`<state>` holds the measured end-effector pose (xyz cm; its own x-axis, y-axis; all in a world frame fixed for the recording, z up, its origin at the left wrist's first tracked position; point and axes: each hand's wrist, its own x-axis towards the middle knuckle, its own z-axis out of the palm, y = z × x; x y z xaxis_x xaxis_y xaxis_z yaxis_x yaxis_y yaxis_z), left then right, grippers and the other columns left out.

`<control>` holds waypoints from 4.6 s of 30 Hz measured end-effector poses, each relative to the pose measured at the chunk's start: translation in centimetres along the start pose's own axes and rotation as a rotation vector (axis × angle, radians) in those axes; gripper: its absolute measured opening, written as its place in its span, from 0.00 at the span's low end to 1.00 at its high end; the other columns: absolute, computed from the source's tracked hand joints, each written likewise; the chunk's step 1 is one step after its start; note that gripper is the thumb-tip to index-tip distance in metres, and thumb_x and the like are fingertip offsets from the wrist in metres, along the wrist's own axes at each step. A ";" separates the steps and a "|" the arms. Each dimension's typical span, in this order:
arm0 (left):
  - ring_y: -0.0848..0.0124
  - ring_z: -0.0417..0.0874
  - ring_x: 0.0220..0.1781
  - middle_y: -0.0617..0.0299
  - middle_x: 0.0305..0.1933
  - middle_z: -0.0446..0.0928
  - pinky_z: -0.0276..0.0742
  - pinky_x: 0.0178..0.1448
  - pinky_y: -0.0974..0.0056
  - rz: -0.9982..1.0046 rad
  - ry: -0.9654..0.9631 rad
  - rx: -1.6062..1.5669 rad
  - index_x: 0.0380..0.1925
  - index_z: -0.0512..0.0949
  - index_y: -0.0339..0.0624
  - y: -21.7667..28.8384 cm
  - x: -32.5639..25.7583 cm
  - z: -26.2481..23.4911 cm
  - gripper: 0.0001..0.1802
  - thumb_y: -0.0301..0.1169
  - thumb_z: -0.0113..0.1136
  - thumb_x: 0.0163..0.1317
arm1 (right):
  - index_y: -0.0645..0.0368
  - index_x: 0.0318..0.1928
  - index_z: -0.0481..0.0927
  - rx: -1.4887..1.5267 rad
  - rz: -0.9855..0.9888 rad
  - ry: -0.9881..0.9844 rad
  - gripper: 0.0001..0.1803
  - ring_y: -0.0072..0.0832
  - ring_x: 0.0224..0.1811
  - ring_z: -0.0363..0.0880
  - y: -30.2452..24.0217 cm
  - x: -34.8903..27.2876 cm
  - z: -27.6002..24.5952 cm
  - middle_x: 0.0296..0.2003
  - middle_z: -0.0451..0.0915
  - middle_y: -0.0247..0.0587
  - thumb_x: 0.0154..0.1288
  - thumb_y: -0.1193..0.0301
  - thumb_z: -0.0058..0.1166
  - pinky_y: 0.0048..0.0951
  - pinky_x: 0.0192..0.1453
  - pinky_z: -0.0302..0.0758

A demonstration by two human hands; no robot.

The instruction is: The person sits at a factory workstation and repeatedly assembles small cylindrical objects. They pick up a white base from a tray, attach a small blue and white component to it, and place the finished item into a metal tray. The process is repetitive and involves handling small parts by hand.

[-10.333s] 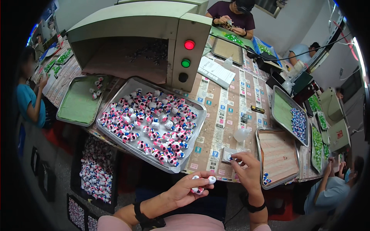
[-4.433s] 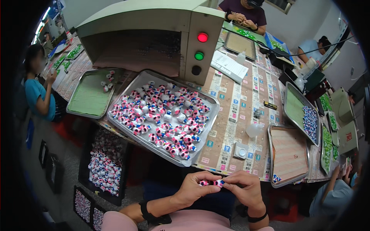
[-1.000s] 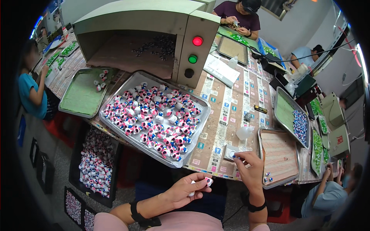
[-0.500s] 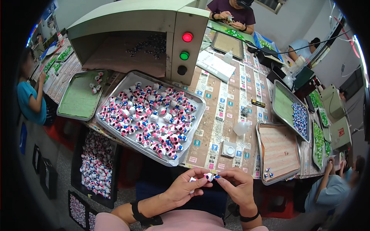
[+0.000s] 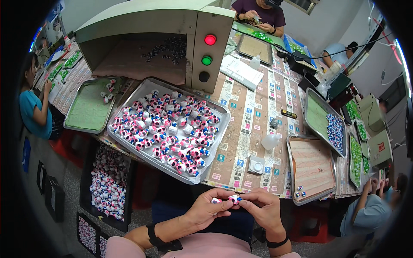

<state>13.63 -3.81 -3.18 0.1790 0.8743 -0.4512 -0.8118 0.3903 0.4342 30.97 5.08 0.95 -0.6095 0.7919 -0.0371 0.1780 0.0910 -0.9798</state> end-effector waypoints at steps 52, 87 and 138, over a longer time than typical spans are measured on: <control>0.63 0.75 0.60 0.51 0.59 0.70 0.78 0.55 0.53 -0.205 -0.221 -0.273 0.50 0.71 0.39 2.0 -1.0 -0.7 0.20 0.14 0.48 0.57 | 0.65 0.39 0.82 -0.555 0.097 0.511 0.10 0.22 0.35 0.79 2.1 -1.9 -13.8 0.38 0.77 0.39 0.54 0.83 0.59 0.21 0.38 0.77; 0.71 0.80 0.47 0.55 0.53 0.75 0.81 0.51 0.69 0.022 -0.192 -0.064 0.57 0.70 0.35 0.8 -0.4 -1.5 0.17 0.26 0.51 0.70 | 0.61 0.36 0.84 -0.820 -0.200 0.168 0.07 0.36 0.34 0.81 1.3 6.9 -4.4 0.32 0.81 0.43 0.54 0.78 0.62 0.31 0.36 0.76; 0.83 0.71 0.23 0.65 0.33 0.78 0.68 0.27 0.75 0.897 0.449 1.144 0.45 0.80 0.38 9.8 -1.6 -1.6 0.14 0.23 0.65 0.57 | 0.66 0.38 0.84 -0.231 -0.101 0.349 0.09 0.24 0.36 0.80 -0.9 -0.2 -5.2 0.34 0.83 0.40 0.55 0.81 0.63 0.21 0.41 0.74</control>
<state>4.48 -1.87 0.52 -0.4740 0.8618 0.1809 0.3339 -0.0142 0.9425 34.91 8.00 2.85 -0.3422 0.9253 0.1637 0.3233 0.2795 -0.9041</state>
